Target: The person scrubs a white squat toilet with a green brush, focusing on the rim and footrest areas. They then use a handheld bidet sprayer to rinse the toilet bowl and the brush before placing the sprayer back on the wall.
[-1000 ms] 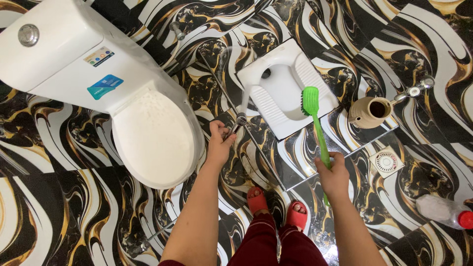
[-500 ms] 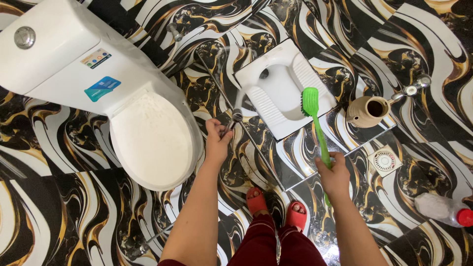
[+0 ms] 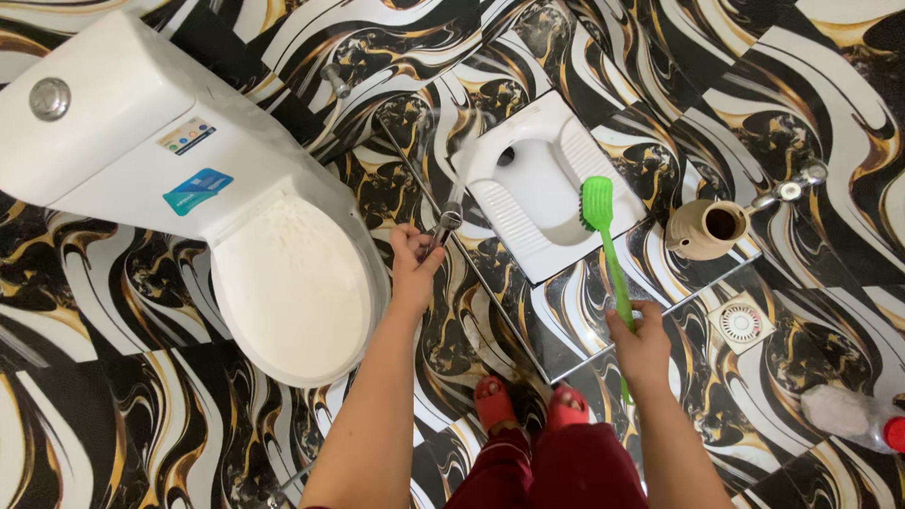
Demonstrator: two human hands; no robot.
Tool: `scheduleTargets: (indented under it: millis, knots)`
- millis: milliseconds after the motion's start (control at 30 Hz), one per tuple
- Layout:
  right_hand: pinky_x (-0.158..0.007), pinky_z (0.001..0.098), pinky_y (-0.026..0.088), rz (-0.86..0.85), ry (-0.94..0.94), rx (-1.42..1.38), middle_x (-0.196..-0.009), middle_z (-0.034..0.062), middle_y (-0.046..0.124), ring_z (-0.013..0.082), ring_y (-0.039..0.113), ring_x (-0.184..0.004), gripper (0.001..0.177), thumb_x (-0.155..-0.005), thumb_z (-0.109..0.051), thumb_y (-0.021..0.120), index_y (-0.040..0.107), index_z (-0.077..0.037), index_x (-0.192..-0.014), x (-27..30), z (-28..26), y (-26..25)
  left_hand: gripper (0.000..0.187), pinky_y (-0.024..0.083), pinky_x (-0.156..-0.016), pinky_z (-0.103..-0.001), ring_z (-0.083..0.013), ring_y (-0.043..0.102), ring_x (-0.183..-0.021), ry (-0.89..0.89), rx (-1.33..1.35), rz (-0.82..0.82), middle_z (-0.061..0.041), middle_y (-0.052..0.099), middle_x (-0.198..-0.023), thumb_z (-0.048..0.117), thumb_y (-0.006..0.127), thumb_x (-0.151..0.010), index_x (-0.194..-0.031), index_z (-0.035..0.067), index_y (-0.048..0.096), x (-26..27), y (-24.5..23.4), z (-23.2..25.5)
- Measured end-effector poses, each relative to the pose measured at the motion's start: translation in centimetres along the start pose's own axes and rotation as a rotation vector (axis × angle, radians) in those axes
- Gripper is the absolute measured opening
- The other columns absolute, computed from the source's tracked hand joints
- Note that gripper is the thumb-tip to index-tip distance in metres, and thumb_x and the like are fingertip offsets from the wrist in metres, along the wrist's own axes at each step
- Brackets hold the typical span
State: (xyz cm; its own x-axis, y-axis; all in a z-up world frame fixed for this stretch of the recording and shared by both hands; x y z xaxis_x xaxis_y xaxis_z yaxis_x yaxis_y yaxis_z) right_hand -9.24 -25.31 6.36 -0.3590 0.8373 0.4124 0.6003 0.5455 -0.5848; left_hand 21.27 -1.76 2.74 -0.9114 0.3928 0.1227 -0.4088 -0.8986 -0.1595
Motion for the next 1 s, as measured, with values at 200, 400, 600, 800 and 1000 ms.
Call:
scheduleTargets:
  millis: [200,400,600,800,1000]
  knots:
    - [-0.07,0.0346,0.051,-0.008,0.054,-0.029,-0.086,0.0158,0.073,0.0207,0.067,-0.076,0.044,-0.092,-0.032,0.074,0.059,-0.004,-0.123,-1.3,-0.1,0.1,0.049,0.048,-0.083,-0.03,-0.0158,0.056,-0.092,-0.014,0.154,-0.103,-0.007,0.061,-0.108,-0.008,0.067,-0.092,-0.124,0.011,0.035,-1.2,2.1,1.0]
    - [-0.071,0.034,0.05,0.013,0.067,-0.047,-0.087,0.0169,0.073,0.0206,0.067,-0.077,0.047,-0.092,-0.031,0.073,0.059,-0.003,-0.127,-4.5,0.5,0.3,0.05,0.049,-0.083,-0.03,-0.0155,0.058,-0.093,-0.025,0.209,-0.177,-0.009,0.061,-0.106,-0.009,0.066,-0.091,-0.123,0.012,0.033,-3.2,4.1,1.2]
    - [-0.068,0.0347,0.049,-0.008,0.071,-0.064,-0.085,0.0185,0.071,0.0217,0.066,-0.075,0.048,-0.095,-0.032,0.072,0.057,-0.001,-0.129,-9.4,-1.1,0.7,0.05,0.049,-0.083,-0.032,-0.0162,0.056,-0.091,-0.077,0.185,-0.204,-0.009,0.059,-0.105,-0.01,0.068,-0.09,-0.121,0.011,0.034,-6.5,5.4,-0.2]
    - [-0.057,0.0344,0.047,-0.051,0.109,-0.01,-0.072,0.0152,0.067,0.0192,0.061,-0.062,0.046,-0.096,-0.033,0.068,0.056,-0.002,-0.129,-14.0,-5.3,1.3,0.051,0.045,-0.081,-0.031,-0.0144,0.052,-0.091,-0.125,0.218,-0.178,-0.006,0.053,-0.1,-0.009,0.066,-0.092,-0.123,0.012,0.032,-8.6,5.8,-1.2]
    - [-0.041,0.0355,0.043,-0.128,0.139,-0.122,-0.068,0.0122,0.061,0.0181,0.054,-0.048,0.044,-0.096,-0.028,0.069,0.054,0.0,-0.127,-18.3,-9.2,2.7,0.046,0.047,-0.081,-0.032,-0.0155,0.055,-0.09,-0.207,0.145,-0.192,-0.007,0.059,-0.1,-0.009,0.064,-0.092,-0.119,0.012,0.033,-10.0,4.7,-3.5]
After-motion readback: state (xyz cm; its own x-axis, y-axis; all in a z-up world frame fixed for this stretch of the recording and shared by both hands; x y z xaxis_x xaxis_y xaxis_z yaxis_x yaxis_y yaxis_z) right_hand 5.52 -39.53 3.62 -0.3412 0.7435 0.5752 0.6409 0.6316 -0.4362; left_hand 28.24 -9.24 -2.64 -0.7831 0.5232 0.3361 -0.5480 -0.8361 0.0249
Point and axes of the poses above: each hand's wrist, its own x-axis away from the middle knuckle, its own y-axis out of the palm, z = x × y, the point moved 4 cm from there along -x, towards the middle knuckle
